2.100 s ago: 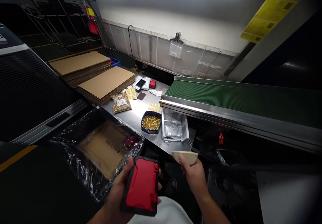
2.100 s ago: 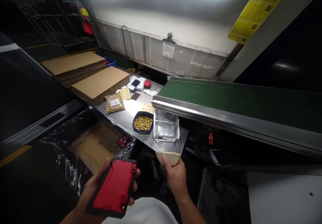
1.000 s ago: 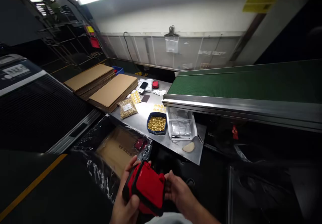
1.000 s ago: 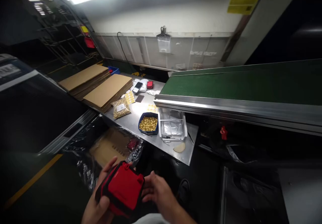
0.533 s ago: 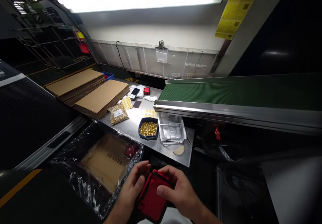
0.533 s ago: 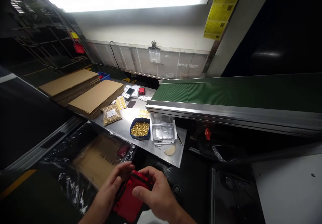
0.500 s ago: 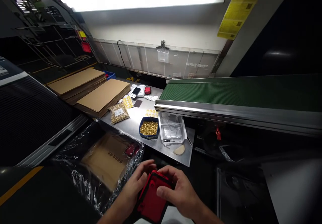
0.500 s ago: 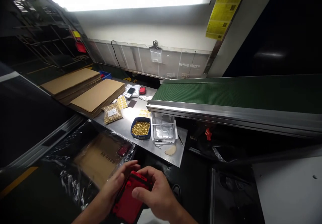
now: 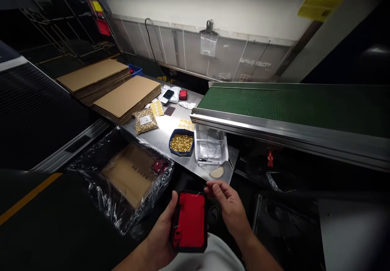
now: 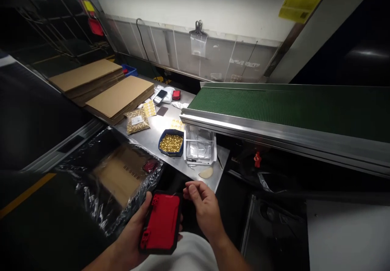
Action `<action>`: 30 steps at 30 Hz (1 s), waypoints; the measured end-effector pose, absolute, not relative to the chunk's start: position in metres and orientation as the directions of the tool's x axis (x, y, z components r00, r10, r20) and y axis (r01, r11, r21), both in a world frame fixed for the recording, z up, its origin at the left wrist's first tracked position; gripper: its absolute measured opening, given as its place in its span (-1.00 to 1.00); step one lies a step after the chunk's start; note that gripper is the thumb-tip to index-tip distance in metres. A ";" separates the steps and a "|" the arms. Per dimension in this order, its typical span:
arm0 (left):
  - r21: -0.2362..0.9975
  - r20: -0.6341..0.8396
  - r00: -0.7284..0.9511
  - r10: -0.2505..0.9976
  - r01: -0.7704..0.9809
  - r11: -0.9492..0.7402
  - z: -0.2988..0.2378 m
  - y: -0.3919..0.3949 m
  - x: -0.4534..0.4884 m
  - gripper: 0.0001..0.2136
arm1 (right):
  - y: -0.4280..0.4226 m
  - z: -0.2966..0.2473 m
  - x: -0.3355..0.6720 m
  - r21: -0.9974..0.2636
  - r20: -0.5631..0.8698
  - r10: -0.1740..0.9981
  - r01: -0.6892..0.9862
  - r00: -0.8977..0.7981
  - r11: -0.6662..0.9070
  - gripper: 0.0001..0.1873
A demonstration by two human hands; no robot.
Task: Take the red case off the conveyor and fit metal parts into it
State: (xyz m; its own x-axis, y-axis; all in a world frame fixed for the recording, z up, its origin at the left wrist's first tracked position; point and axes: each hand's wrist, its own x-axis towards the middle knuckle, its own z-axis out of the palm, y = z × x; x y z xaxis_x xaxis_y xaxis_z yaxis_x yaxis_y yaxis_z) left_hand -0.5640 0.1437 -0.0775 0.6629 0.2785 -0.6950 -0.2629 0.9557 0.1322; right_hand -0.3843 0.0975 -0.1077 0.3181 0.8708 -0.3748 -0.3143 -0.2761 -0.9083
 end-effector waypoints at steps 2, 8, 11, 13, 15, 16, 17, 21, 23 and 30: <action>0.139 -0.722 0.628 0.291 -0.281 0.950 -0.078 0.147 -0.560 -0.27 | 0.098 -0.125 -0.374 -0.888 -0.428 0.839 -0.331 0.336 -0.321 -0.52; 0.140 -0.795 0.528 0.300 -0.321 0.937 -0.082 0.155 -0.543 -0.27 | 0.097 -0.189 -0.354 -0.799 -0.585 0.755 -0.372 0.297 -0.472 -0.47; 0.135 -0.810 0.506 0.295 -0.328 0.935 -0.088 0.161 -0.533 -0.28 | 0.097 -0.214 -0.348 -0.786 -0.609 0.739 -0.343 0.288 -0.515 -0.46; 0.141 -0.817 0.496 0.293 -0.321 0.936 -0.093 0.164 -0.531 -0.28 | 0.098 -0.227 -0.343 -0.787 -0.613 0.732 -0.306 0.296 -0.535 -0.46; 0.128 -0.812 0.515 0.276 -0.304 0.944 -0.099 0.168 -0.536 -0.29 | 0.102 -0.239 -0.335 -0.795 -0.606 0.728 -0.261 0.320 -0.547 -0.47; 0.123 -0.800 0.536 0.270 -0.294 0.948 -0.101 0.169 -0.541 -0.31 | 0.104 -0.244 -0.330 -0.803 -0.595 0.729 -0.230 0.337 -0.550 -0.48; 0.130 -0.780 0.561 0.278 -0.289 0.948 -0.103 0.171 -0.546 -0.34 | 0.107 -0.250 -0.323 -0.814 -0.578 0.733 -0.188 0.359 -0.549 -0.49; 0.359 -0.678 0.630 0.379 -0.166 0.918 -0.107 0.180 -0.569 -0.19 | 0.122 -0.270 -0.286 -0.833 -0.462 0.754 0.062 0.467 -0.549 -0.59; 0.469 -0.688 0.604 0.402 -0.053 0.882 -0.110 0.179 -0.577 -0.11 | 0.132 -0.277 -0.271 -0.807 -0.395 0.766 0.207 0.508 -0.553 -0.67; 0.591 -0.752 0.312 0.581 -0.071 0.803 -0.145 0.143 -0.594 -0.33 | 0.179 -0.293 -0.297 -0.652 -0.238 0.911 0.639 0.337 -0.407 -0.80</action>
State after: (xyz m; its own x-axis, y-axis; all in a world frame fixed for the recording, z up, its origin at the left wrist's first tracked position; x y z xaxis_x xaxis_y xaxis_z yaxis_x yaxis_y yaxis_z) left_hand -0.5944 0.1428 -0.1452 0.3119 0.5811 -0.7517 -0.0710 0.8032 0.5915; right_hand -0.2967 0.1789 -0.2932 0.3369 0.9109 -0.2383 0.6394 -0.4071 -0.6523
